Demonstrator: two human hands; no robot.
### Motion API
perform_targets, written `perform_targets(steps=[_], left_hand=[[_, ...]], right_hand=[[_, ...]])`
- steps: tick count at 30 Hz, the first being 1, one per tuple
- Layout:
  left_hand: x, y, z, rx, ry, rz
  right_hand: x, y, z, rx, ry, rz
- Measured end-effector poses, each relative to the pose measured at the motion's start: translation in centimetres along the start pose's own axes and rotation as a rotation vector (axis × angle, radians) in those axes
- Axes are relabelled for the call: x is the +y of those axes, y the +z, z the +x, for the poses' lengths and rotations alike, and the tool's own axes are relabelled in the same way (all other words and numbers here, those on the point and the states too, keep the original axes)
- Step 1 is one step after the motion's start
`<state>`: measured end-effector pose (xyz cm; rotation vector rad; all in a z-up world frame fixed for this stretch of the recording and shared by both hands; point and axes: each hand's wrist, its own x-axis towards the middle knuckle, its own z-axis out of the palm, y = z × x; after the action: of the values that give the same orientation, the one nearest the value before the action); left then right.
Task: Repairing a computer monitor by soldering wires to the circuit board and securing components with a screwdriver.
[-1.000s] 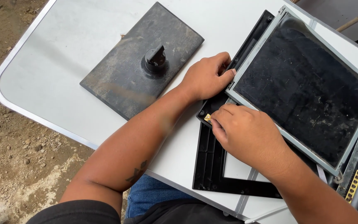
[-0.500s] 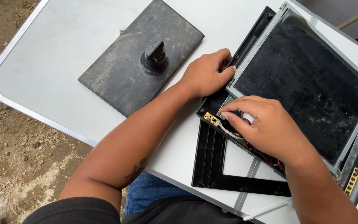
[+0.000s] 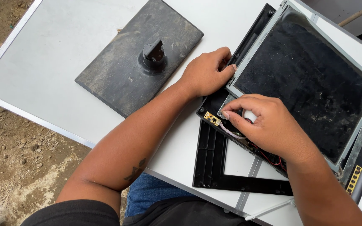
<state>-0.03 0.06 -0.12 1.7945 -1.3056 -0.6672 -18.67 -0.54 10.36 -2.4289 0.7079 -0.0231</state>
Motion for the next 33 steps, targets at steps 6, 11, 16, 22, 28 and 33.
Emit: perform_targets(steps=[6, 11, 16, 22, 28, 33], left_hand=[[0.0, 0.0, 0.1, -0.012, -0.001, -0.001], [0.3, -0.3, -0.2, -0.032, -0.025, -0.007], [0.5, -0.5, -0.1, -0.047, -0.015, -0.007], [0.5, -0.4, -0.4, -0.09, 0.003, -0.092], [0.5, -0.1, -0.5, -0.079, -0.038, -0.206], [-0.2, 0.0, -0.8, -0.048, -0.056, -0.191]], right_hand=[[0.4, -1.8, -1.3, 0.066, 0.032, -0.016], [1.6, -3.7, -4.0, 0.156, -0.048, 0.064], [2.0, -5.1, -9.2, 0.295, 0.024, -0.028], [5.6, -5.5, -17.4, 0.432, 0.243, -0.153], [16.0, -5.9, -30.5, 0.576, 0.69, -0.171], [28.4, -5.5, -39.9, 0.685, 0.911, -0.166]])
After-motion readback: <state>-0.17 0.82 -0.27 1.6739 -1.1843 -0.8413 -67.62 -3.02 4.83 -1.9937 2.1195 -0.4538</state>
